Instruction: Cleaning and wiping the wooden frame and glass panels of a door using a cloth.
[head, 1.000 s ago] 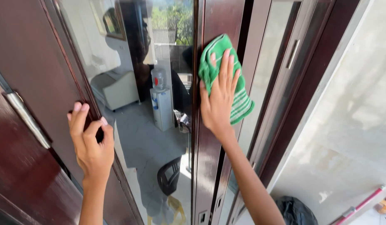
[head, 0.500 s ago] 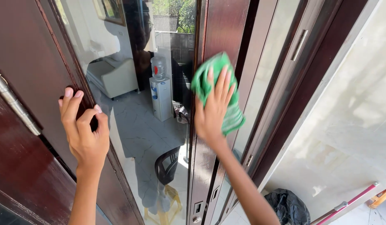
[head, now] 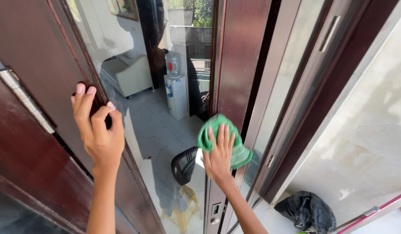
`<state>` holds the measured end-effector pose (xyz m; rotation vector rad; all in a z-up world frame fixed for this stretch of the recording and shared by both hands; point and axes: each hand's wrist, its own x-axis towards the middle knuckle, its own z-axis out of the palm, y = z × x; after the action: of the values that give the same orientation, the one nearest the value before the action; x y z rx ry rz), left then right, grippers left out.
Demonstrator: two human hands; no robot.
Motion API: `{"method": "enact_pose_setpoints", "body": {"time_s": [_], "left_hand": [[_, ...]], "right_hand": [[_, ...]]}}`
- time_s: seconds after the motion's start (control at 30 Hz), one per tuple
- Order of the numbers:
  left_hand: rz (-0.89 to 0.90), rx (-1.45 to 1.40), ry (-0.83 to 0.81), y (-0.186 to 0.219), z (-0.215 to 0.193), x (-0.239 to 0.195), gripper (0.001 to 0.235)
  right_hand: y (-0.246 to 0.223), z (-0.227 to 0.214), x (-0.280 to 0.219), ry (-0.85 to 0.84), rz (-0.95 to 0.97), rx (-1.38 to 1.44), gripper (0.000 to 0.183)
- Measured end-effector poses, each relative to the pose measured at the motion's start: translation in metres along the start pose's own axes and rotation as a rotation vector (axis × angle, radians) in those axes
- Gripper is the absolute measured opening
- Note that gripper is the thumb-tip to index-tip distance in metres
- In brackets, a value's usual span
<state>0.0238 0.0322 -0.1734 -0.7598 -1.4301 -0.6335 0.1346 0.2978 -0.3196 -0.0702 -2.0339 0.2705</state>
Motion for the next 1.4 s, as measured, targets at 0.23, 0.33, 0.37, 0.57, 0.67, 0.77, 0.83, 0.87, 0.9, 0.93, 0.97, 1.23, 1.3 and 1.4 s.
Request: {"method": "enact_pose_setpoints", "body": {"time_s": [0.23,0.33,0.37,0.57,0.67,0.77,0.83,0.87,0.9,0.93,0.97,1.23,1.3,1.4], "left_hand": [[0.007,-0.022,-0.002,0.000,-0.002,0.001,0.022],[-0.010,-0.048,0.003,-0.002,0.000,0.000,0.026],[-0.024,-0.062,0.009,-0.002,0.001,-0.001,0.029],[-0.018,-0.087,0.036,-0.005,0.003,0.000,0.033],[-0.016,-0.076,0.043,-0.006,0.005,0.000,0.032],[-0.019,-0.057,0.035,-0.004,0.005,0.000,0.031],[-0.013,-0.051,0.030,-0.006,0.003,-0.002,0.030],[-0.005,-0.049,0.031,-0.007,0.004,-0.001,0.029],[0.000,-0.052,0.036,-0.007,0.006,0.000,0.029],[0.001,-0.046,0.038,-0.007,0.008,0.002,0.029],[-0.002,-0.037,0.030,-0.006,0.006,0.001,0.028],[-0.017,-0.038,0.029,-0.011,0.009,0.000,0.028],[-0.020,-0.032,0.021,-0.010,0.009,-0.001,0.027],[-0.023,-0.017,0.013,-0.010,0.009,-0.003,0.025]], "right_hand": [[-0.011,-0.012,0.028,-0.050,-0.009,-0.015,0.076],[-0.029,-0.048,0.113,0.065,-0.071,-0.005,0.075],[-0.034,-0.060,0.142,0.116,-0.087,0.004,0.073],[-0.045,-0.078,0.185,0.236,-0.062,-0.042,0.066],[-0.040,-0.058,0.141,0.166,-0.028,-0.082,0.066],[-0.029,-0.030,0.075,0.114,0.020,-0.033,0.060],[-0.026,-0.012,0.030,0.064,0.059,-0.026,0.060],[-0.023,-0.004,0.010,0.020,0.098,-0.023,0.059],[-0.020,0.000,0.004,0.027,0.097,-0.025,0.059],[-0.017,0.003,-0.001,0.004,0.109,-0.037,0.062],[-0.016,0.007,-0.010,-0.029,0.124,-0.045,0.064],[-0.042,-0.061,0.144,0.123,-0.015,-0.033,0.067],[-0.047,-0.065,0.161,0.149,-0.020,-0.038,0.066],[-0.046,-0.049,0.147,0.203,0.007,-0.018,0.068]]}}
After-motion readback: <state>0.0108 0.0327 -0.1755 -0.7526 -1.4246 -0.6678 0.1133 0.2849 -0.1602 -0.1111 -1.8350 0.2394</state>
